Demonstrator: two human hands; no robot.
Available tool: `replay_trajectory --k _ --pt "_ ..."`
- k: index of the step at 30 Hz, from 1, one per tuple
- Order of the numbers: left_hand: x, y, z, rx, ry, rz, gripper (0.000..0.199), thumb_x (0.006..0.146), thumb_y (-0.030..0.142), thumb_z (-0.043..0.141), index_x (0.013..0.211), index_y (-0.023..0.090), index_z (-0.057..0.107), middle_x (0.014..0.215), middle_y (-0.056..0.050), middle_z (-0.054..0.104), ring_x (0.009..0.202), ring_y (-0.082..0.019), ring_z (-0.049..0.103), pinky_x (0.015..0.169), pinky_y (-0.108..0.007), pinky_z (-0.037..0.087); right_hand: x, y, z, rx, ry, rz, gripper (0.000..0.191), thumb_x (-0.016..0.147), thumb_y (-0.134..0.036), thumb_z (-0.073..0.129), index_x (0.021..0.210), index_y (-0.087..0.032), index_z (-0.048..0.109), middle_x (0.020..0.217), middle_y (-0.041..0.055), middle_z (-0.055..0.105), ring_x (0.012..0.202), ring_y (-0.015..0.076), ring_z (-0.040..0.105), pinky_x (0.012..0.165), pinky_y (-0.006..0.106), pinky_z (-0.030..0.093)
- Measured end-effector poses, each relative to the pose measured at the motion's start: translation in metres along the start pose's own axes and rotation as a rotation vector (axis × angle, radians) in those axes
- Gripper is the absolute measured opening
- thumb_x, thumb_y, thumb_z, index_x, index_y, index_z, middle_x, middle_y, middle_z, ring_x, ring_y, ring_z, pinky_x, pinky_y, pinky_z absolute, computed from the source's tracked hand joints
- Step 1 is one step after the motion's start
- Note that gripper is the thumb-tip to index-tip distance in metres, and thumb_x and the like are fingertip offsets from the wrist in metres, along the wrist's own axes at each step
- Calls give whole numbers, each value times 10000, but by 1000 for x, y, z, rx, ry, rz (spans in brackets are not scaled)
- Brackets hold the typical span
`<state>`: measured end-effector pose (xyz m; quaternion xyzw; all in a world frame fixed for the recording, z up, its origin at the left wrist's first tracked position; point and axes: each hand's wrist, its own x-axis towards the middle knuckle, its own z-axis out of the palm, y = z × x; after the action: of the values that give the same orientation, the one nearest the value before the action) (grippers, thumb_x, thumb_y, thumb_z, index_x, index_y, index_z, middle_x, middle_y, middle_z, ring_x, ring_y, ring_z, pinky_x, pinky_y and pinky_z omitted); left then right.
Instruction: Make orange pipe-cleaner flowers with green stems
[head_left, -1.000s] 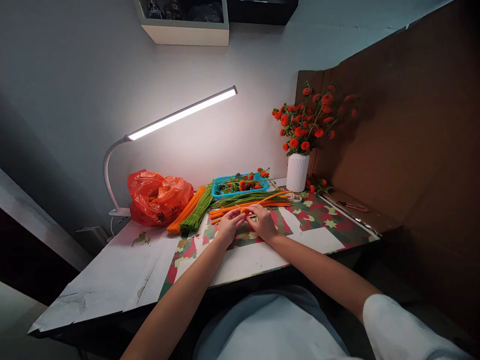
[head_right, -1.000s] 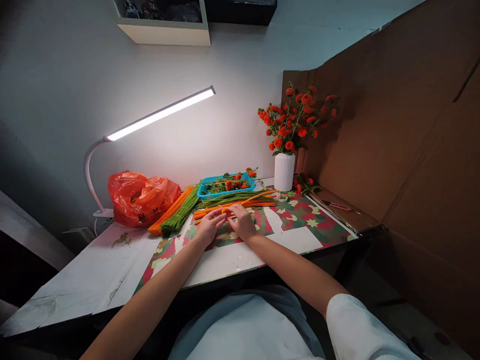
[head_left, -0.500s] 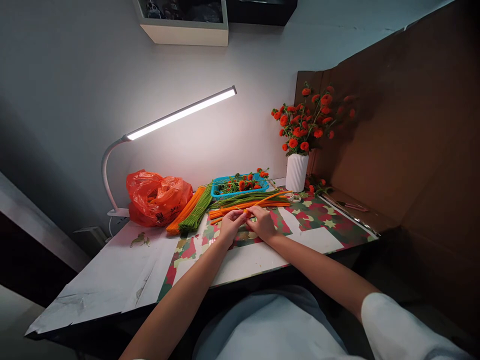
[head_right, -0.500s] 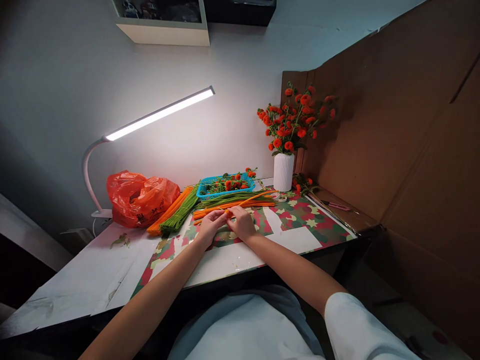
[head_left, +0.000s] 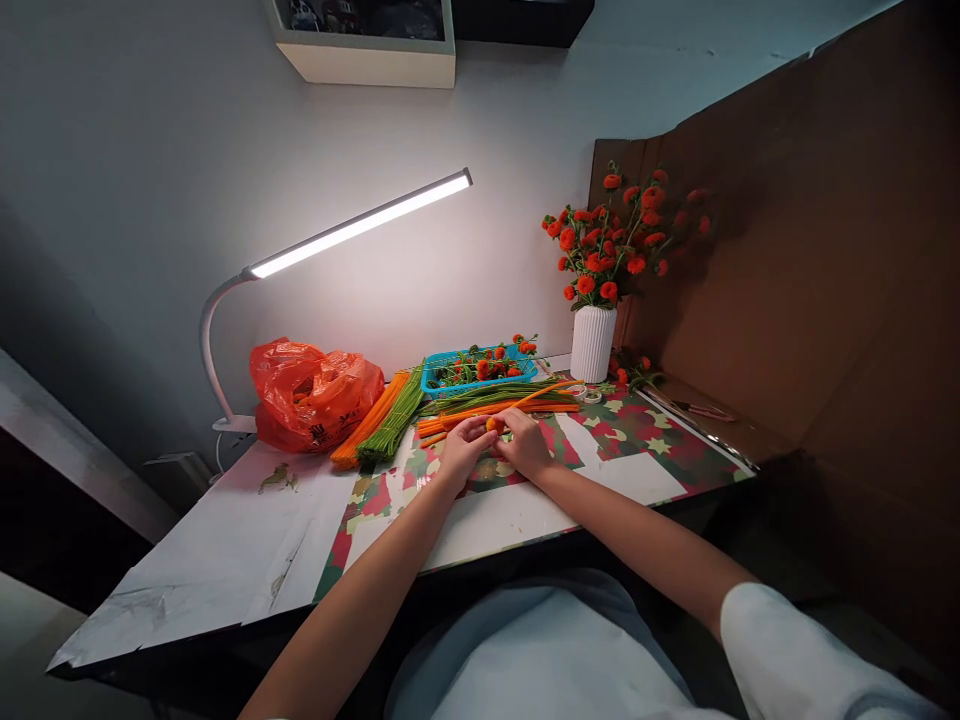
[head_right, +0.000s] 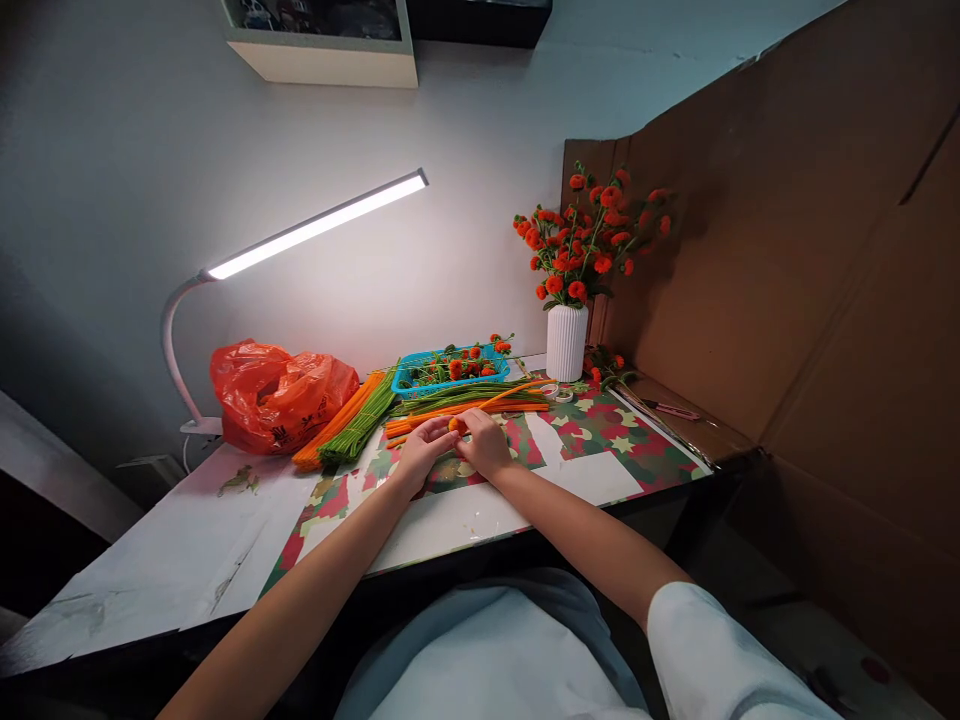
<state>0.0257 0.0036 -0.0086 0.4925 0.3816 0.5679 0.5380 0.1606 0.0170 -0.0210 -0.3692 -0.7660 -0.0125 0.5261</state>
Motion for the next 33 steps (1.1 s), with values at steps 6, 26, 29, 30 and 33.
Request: replay_trajectory --k 6,26,29,30,33 --pt "5 -1 -2 -71 73 -76 409 547 252 814 912 146 664 885 -68 716 769 -171 669 656 -244 531 2 -4 -4 91 10 -40 362 722 -90 582 1070 -190 595 998 73 637 962 225 568 858 373 474" --pt "8 0 -6 -123 103 -116 281 600 271 779 832 138 694 776 -44 697 597 -116 621 606 -246 535 3 0 -14 143 -100 -38 333 802 -199 658 1131 -250 634 949 38 652 898 198 570 812 344 464" --pt "6 -1 -6 -91 88 -102 305 586 281 785 837 127 701 734 -40 689 562 -108 602 591 -246 529 3 2 -16 96 -134 -90 289 828 -222 637 1112 -272 657 899 35 639 847 191 557 763 330 457" --pt "6 -1 -6 -82 81 -101 299 593 283 780 834 124 702 719 -39 684 549 -105 595 589 -249 527 3 3 -17 63 -146 -116 275 835 -234 631 1106 -273 662 895 37 638 837 193 555 754 332 451" --pt "5 0 -5 -62 52 -106 233 643 267 747 820 124 700 713 -35 674 532 -100 578 587 -255 518 4 6 -17 -55 -190 -199 250 848 -285 619 1091 -263 671 899 48 645 830 204 556 733 342 430"
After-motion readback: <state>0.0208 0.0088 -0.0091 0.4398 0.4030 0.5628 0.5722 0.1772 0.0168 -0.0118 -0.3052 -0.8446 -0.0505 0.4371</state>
